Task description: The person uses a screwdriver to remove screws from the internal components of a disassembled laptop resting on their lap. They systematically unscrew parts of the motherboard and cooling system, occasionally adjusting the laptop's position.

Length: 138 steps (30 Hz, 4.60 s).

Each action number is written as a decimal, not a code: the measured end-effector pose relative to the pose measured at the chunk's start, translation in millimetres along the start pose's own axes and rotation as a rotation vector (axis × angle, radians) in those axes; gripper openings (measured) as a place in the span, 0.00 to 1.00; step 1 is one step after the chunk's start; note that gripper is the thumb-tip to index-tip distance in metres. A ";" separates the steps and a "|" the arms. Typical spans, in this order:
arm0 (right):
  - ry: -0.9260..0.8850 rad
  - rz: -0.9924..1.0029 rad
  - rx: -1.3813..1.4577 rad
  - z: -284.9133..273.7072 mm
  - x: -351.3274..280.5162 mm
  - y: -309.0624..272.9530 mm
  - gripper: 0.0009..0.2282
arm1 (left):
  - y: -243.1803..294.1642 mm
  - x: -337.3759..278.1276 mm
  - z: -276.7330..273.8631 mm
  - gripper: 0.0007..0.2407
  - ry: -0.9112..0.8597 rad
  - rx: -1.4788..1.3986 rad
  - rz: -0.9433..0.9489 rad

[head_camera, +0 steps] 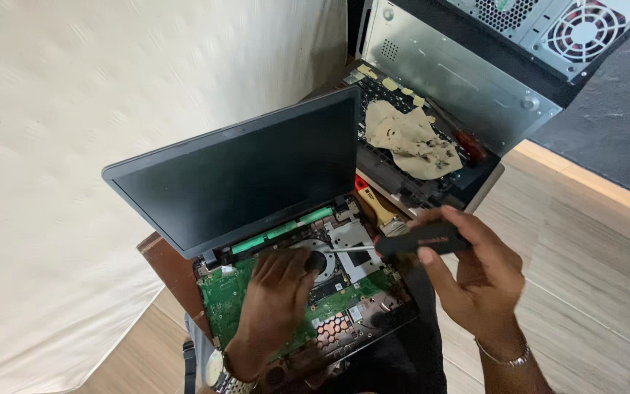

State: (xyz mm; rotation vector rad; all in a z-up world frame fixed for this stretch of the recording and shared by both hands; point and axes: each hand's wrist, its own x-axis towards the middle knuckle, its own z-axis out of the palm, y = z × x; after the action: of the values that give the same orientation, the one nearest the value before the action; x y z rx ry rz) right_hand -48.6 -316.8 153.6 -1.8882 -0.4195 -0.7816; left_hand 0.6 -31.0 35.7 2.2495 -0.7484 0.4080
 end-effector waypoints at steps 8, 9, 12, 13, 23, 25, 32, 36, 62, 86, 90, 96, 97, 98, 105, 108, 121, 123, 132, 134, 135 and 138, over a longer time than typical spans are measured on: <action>0.107 0.110 0.033 -11.8 -33.6 -7.6 0.24 | 31.0 5.4 -2.8 0.04 0.065 -0.135 0.118; 0.118 0.127 0.054 -9.9 -35.6 -8.4 0.24 | 34.2 4.7 -6.4 0.10 0.107 -0.141 0.135; 0.137 0.177 0.016 -7.0 -47.9 -7.0 0.26 | 31.1 -3.4 -6.6 0.10 0.070 -0.135 0.154; 0.111 0.176 0.046 -4.7 -46.4 -8.4 0.26 | 31.0 -6.2 -8.3 0.10 0.082 -0.110 0.125; 0.112 0.108 -0.001 9.6 -48.3 -0.2 0.25 | 21.6 -16.9 -25.8 0.04 0.051 -0.160 -0.004; 0.102 0.072 -0.018 9.2 -44.1 -4.1 0.25 | 19.7 -20.6 -26.2 0.07 0.075 -0.160 -0.007; 0.089 0.106 -0.027 10.1 -44.1 -12.2 0.25 | 22.3 -21.7 -19.6 0.10 0.084 -0.162 -0.008; 0.097 0.139 0.033 9.2 -48.0 -12.4 0.27 | 27.4 -16.5 -21.6 0.04 0.117 -0.228 0.056; 0.142 0.302 -0.096 15.3 -85.8 -17.1 0.24 | -169.7 -98.2 -67.3 0.08 0.348 0.420 -0.335; -0.040 0.457 -0.127 -5.3 -120.5 31.7 0.31 | -209.2 -67.8 -23.0 0.06 0.511 0.212 -0.538; -0.064 0.379 -0.085 -1.0 -120.4 32.4 0.33 | -204.2 -69.6 -24.5 0.04 0.567 0.196 -0.411; 0.002 1.104 0.136 15.2 -99.4 23.4 0.22 | -126.7 -108.2 -61.7 0.07 0.727 -0.188 -0.485; 0.002 1.103 0.131 23.8 -111.6 41.2 0.22 | -89.5 -115.7 -81.8 0.07 0.729 -0.193 -0.486; -0.567 0.708 -0.183 31.7 -123.4 59.4 0.20 | -52.2 -122.9 -101.9 0.05 0.672 -0.195 -0.279; -0.528 -0.553 -0.043 173.0 -110.8 -114.1 0.12 | 18.7 -164.3 -102.4 0.20 0.461 -0.209 -0.014; -0.658 -0.765 0.016 182.0 -120.1 -82.7 0.13 | 6.8 -164.0 -104.6 0.17 0.483 -0.161 -0.034; -0.563 0.175 0.802 -15.9 -181.7 25.9 0.37 | 19.8 -133.7 -51.2 0.20 0.441 -0.042 -0.080; 0.480 0.163 0.026 25.1 -130.9 -69.3 0.17 | 10.3 -135.0 -45.8 0.16 0.559 0.034 -0.100; -0.156 0.429 -0.417 -55.7 -133.4 51.7 0.13 | 2.0 -132.4 -43.4 0.17 0.353 0.337 -0.368; -0.284 0.345 -0.384 -40.0 -116.3 54.9 0.15 | 7.8 -130.2 -37.9 0.17 0.367 0.336 -0.394; -0.404 0.245 -0.355 -31.4 -107.8 57.2 0.17 | 9.2 -129.0 -34.6 0.16 0.397 0.328 -0.413; -0.410 0.429 -0.330 -24.9 -136.6 80.9 0.19 | 11.3 -128.2 -26.9 0.17 0.399 0.377 -0.470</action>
State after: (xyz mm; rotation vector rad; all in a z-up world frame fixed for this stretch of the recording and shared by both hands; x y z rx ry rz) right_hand -108.3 -366.7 13.0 -2.3492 -0.1233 -0.1791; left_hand -108.4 32.3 -1.8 2.4771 0.0765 0.7797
